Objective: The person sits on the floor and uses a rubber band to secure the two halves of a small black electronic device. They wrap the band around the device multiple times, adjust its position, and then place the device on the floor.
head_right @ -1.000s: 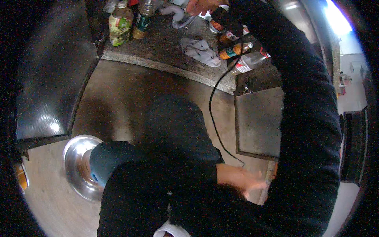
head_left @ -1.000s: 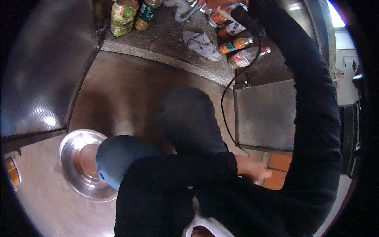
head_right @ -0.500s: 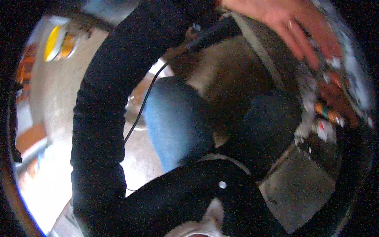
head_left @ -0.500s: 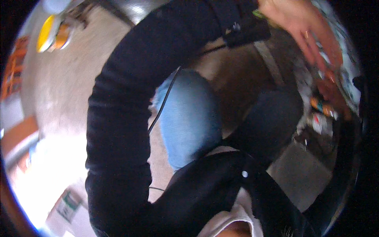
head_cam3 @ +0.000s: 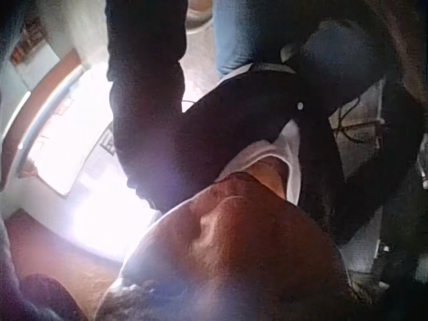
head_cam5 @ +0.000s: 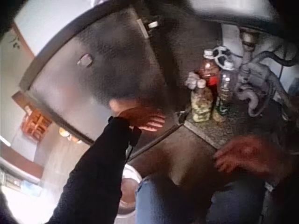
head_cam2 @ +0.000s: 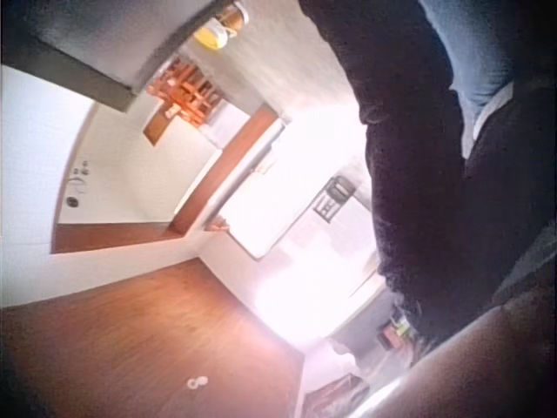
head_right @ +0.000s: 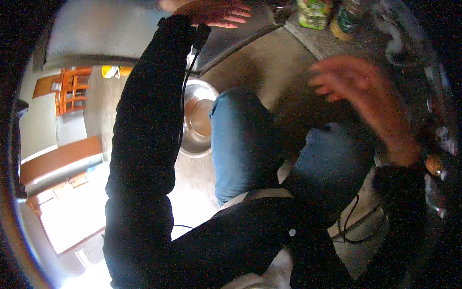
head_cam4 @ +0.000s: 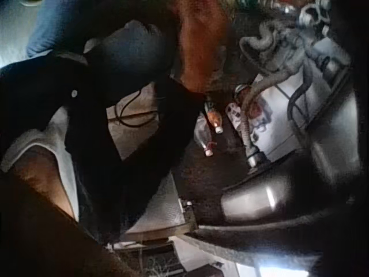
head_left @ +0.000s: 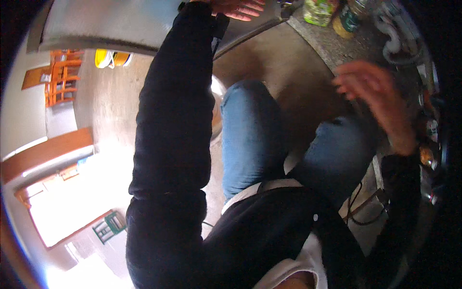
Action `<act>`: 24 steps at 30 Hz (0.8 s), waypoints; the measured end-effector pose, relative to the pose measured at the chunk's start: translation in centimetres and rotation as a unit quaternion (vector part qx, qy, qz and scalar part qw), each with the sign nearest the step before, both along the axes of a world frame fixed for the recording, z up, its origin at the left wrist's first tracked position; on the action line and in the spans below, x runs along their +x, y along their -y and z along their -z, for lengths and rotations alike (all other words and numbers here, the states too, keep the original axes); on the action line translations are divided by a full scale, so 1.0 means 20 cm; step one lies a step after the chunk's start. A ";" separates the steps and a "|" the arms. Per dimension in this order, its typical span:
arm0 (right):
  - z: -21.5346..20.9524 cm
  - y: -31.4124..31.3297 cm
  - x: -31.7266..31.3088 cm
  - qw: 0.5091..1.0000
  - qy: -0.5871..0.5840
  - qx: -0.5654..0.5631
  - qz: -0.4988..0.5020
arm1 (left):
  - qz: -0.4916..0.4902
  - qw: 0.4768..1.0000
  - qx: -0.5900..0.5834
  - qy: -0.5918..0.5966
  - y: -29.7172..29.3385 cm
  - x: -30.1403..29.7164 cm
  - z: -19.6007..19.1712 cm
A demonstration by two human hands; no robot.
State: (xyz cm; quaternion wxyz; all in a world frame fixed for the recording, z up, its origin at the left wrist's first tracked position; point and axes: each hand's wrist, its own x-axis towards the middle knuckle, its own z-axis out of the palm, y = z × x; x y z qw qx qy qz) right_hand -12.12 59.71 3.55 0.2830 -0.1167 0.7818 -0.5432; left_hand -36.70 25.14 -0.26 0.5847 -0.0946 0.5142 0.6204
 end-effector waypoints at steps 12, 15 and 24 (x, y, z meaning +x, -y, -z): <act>0.50 -0.82 -0.01 0.975 0.046 -0.091 0.196 | 0.084 0.906 0.020 -0.414 -0.99 0.85 -0.05; 0.82 -1.30 -0.02 0.937 0.128 -0.055 0.319 | 0.212 0.901 0.287 -0.248 -1.32 1.31 -0.08; 0.81 -1.81 -0.22 0.946 0.128 -0.030 0.298 | 0.353 0.706 0.063 -0.610 -1.54 1.82 -0.10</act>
